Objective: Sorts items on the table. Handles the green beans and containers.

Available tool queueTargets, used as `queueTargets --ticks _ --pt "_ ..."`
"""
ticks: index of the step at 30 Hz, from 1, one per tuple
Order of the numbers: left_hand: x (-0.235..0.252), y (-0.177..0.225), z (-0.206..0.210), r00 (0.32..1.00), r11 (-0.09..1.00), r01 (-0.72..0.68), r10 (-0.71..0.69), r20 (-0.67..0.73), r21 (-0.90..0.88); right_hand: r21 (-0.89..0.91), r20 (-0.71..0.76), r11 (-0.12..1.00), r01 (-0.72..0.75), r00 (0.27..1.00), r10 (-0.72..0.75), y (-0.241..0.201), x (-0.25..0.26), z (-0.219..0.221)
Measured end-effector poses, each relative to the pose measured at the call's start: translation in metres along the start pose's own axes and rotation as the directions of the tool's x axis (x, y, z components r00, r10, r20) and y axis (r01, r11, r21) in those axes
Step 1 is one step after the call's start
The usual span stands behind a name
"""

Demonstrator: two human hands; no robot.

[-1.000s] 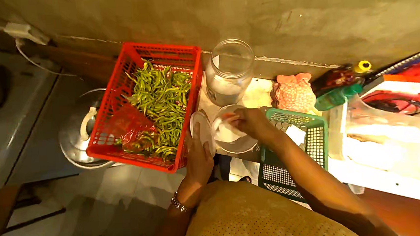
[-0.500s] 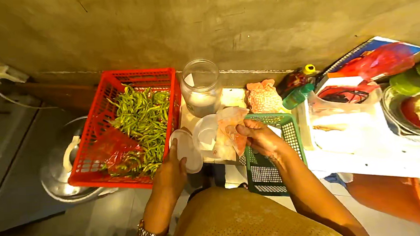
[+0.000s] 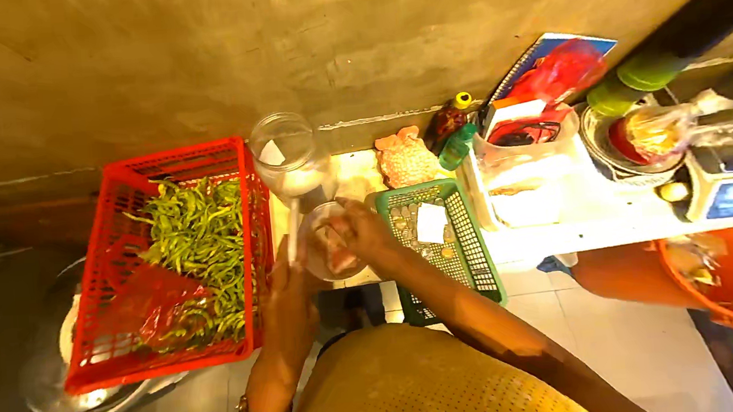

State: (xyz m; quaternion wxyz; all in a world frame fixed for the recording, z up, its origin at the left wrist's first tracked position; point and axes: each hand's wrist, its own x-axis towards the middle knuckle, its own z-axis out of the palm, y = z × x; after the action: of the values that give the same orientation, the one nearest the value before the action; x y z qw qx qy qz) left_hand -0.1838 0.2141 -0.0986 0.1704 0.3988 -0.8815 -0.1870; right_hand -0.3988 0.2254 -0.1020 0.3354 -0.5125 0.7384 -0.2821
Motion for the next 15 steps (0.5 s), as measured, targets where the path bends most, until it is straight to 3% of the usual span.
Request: queueTargets --ticks 2,6,9,15 --pt "-0.001 0.006 0.013 0.989 0.990 -0.139 0.139 0.042 -0.004 -0.066 -0.148 0.997 0.029 0.988 -0.039 0.017 -0.011 -0.029" --pt "-0.001 0.012 0.044 0.936 0.943 -0.331 0.323 0.141 0.038 -0.203 -0.196 0.951 -0.233 0.961 0.194 0.099 -0.011 -0.069" --pt "0.002 0.014 0.059 0.909 0.919 -0.384 0.357 0.216 0.094 -0.335 -0.116 0.882 -0.332 0.943 0.311 0.142 -0.013 -0.065" --pt "0.007 0.012 0.073 0.889 0.913 -0.394 0.349 0.297 0.104 -0.383 -0.198 0.877 -0.290 0.953 0.228 0.153 -0.031 -0.041"
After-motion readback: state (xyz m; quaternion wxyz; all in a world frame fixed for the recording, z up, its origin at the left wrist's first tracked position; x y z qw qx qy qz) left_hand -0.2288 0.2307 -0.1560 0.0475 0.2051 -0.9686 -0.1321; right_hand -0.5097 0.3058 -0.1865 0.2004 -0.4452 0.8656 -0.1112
